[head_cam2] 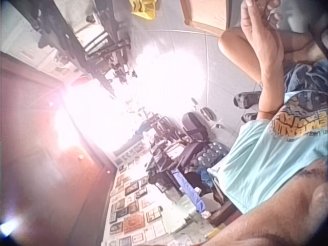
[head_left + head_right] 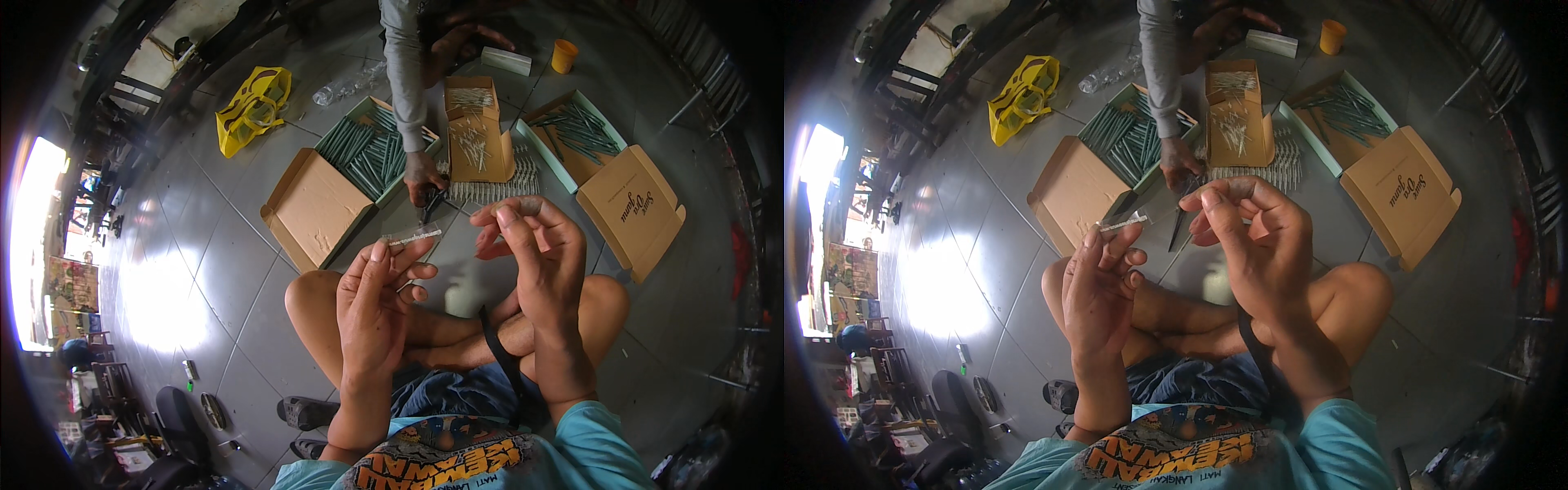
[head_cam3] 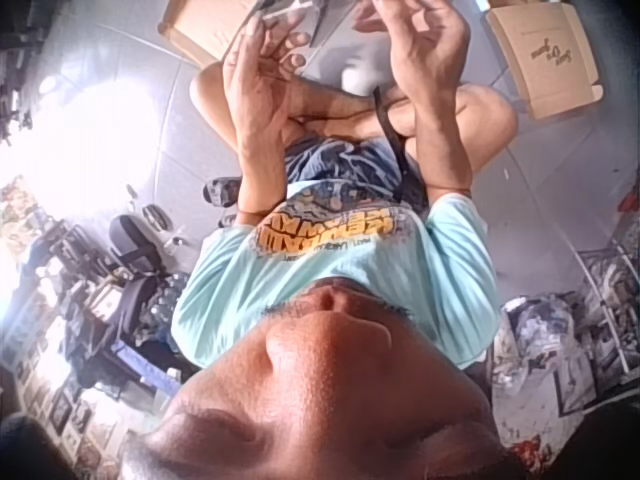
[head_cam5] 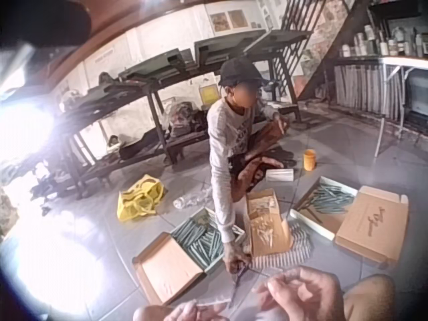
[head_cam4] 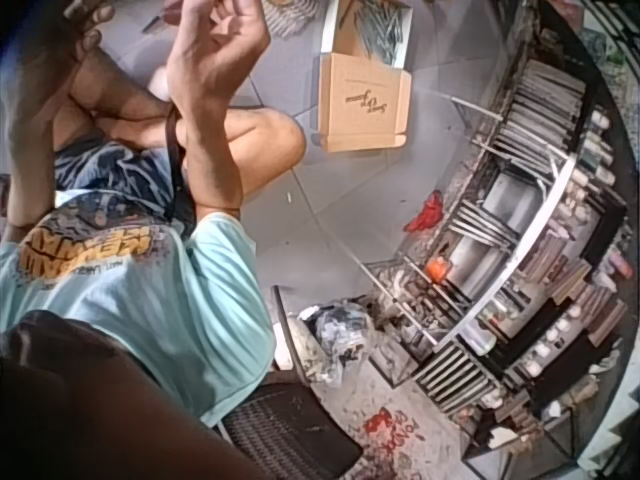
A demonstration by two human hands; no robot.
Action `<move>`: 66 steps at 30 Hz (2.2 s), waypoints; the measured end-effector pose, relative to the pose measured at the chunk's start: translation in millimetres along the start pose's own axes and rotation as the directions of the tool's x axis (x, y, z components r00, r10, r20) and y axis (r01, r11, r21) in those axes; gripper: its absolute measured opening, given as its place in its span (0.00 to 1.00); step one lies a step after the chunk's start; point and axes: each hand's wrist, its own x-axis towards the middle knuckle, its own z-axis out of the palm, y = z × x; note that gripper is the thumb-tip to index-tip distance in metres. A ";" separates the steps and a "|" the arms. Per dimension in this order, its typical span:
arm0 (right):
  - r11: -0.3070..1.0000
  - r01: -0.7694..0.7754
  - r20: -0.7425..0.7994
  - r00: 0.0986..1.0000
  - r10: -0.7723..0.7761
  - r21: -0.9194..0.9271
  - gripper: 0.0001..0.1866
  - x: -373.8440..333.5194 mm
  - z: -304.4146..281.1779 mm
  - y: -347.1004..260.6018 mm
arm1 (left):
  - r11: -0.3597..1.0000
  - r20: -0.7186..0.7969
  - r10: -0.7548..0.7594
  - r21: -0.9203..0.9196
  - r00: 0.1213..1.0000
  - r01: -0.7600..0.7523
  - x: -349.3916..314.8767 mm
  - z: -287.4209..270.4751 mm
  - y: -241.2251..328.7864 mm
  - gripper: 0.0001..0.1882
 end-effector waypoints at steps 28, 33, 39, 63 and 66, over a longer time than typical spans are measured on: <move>1.000 0.002 0.034 0.999 -0.001 -0.018 0.07 -1.9 0.2 -2.2 | 0.998 -0.004 0.048 0.035 0.999 -0.048 -2.7 1.1 -0.3 0.12; 0.994 0.105 0.101 0.989 -0.104 -0.007 0.06 -9.9 9.5 0.6 | 0.924 -0.035 0.199 0.341 0.979 -0.175 -9.2 16.5 -2.3 0.13; 0.950 0.297 0.106 0.952 -0.287 -0.100 0.06 -20.1 16.1 14.2 | 0.896 -0.052 0.234 0.400 0.971 -0.194 -13.5 26.6 -7.1 0.13; 0.649 0.668 0.254 0.742 -0.621 -0.364 0.13 -27.2 30.7 27.9 | 0.871 -0.041 0.424 0.290 0.905 -0.395 -25.6 25.6 -28.3 0.09; 0.632 0.675 0.264 0.735 -0.625 -0.381 0.13 -27.6 30.5 29.9 | 0.877 -0.068 0.428 0.269 0.901 -0.397 -26.5 27.7 -28.2 0.08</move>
